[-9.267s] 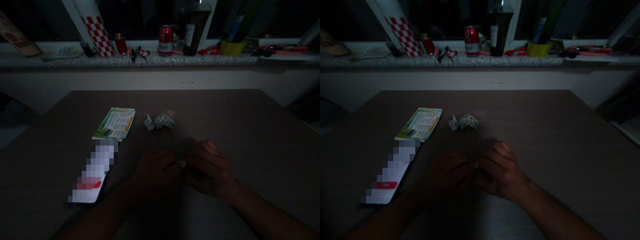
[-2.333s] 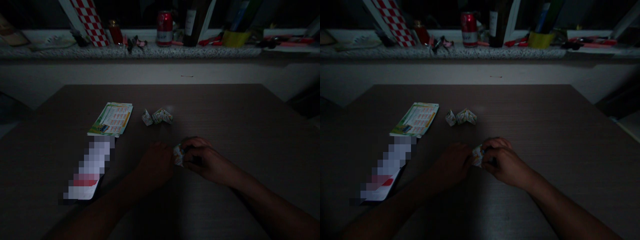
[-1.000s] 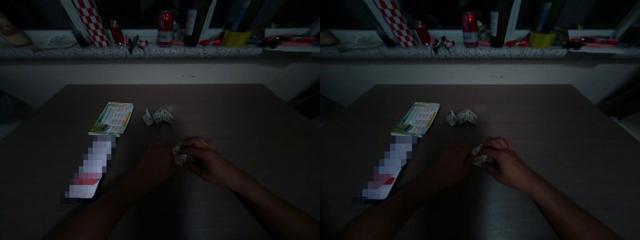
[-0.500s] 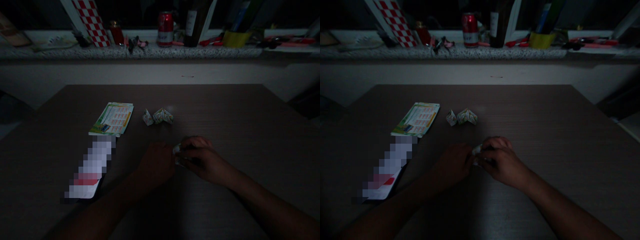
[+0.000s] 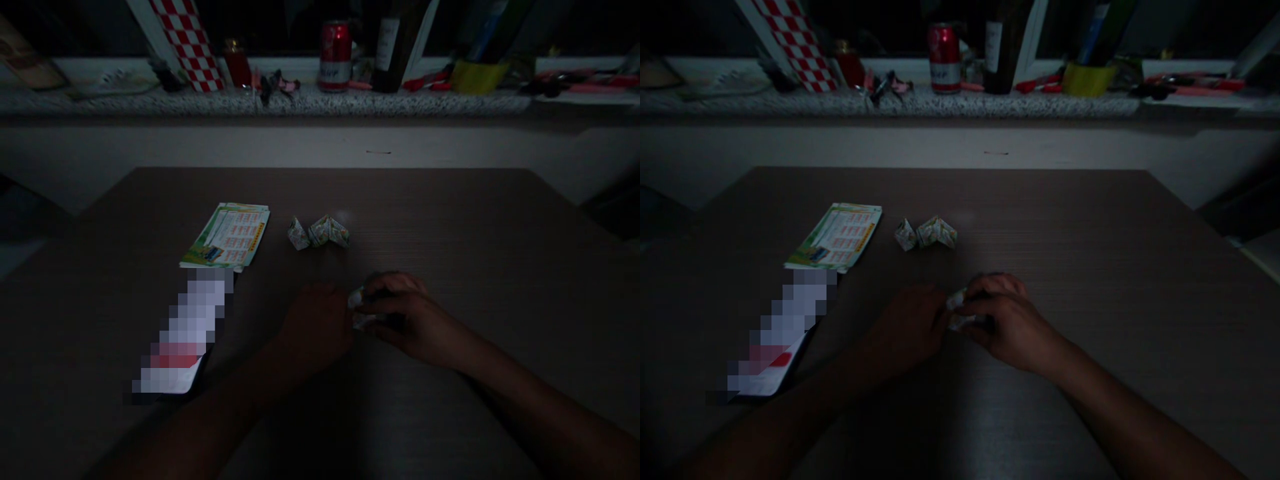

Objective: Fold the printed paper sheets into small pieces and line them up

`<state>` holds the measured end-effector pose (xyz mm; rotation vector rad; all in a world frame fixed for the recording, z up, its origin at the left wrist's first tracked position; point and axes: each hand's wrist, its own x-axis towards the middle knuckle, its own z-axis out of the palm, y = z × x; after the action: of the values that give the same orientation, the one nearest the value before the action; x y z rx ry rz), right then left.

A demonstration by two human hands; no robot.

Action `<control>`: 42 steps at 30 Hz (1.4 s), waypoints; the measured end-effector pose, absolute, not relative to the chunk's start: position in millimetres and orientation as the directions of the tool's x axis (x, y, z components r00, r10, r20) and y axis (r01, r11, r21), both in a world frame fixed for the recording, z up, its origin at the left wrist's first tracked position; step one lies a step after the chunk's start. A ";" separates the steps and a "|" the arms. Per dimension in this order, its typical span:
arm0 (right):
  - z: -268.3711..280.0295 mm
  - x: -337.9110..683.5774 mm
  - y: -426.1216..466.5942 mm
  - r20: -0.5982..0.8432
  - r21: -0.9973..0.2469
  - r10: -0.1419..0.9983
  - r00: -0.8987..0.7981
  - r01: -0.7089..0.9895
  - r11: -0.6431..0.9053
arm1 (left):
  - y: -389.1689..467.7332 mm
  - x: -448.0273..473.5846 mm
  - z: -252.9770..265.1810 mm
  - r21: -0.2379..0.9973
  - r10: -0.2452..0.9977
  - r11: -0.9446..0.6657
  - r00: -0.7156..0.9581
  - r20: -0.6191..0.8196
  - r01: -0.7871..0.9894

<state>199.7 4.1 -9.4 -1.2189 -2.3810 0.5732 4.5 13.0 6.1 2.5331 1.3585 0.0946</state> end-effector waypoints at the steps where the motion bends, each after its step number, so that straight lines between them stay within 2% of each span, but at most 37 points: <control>1: -8.9 199.8 3.8 0.164 -0.525 0.827 -0.538 0.662 0.534 | 12.9 4.7 6.4 0.260 0.828 -0.522 0.555 -0.074 0.813; 14: -10.5 187.2 -2.4 0.176 -0.541 0.882 -0.437 0.706 0.457 | 14.8 8.1 9.5 0.273 0.823 -0.508 0.554 -0.125 0.817; 19: -12.3 193.8 1.9 0.168 -0.568 0.862 -0.478 0.667 0.481 | 14.1 7.1 9.7 0.249 0.837 -0.502 0.538 -0.101 0.828; 26: -13.1 199.5 4.7 0.159 -0.547 0.832 -0.532 0.654 0.523 | 9.2 5.1 6.8 0.245 0.839 -0.516 0.542 -0.049 0.821; 34: -13.6 201.3 4.0 0.158 -0.538 0.828 -0.538 0.656 0.529 | 8.3 3.5 11.6 0.214 0.845 -0.509 0.531 -0.059 0.834; 42: -13.2 200.6 2.5 0.145 -0.539 0.840 -0.522 0.671 0.510 | 16.6 -3.9 30.5 0.217 0.864 -0.393 0.440 -0.247 0.894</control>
<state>200.6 2.5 -13.2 -1.2493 -2.3663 0.5980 -3.9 16.6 30.5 2.3810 1.5066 -0.1340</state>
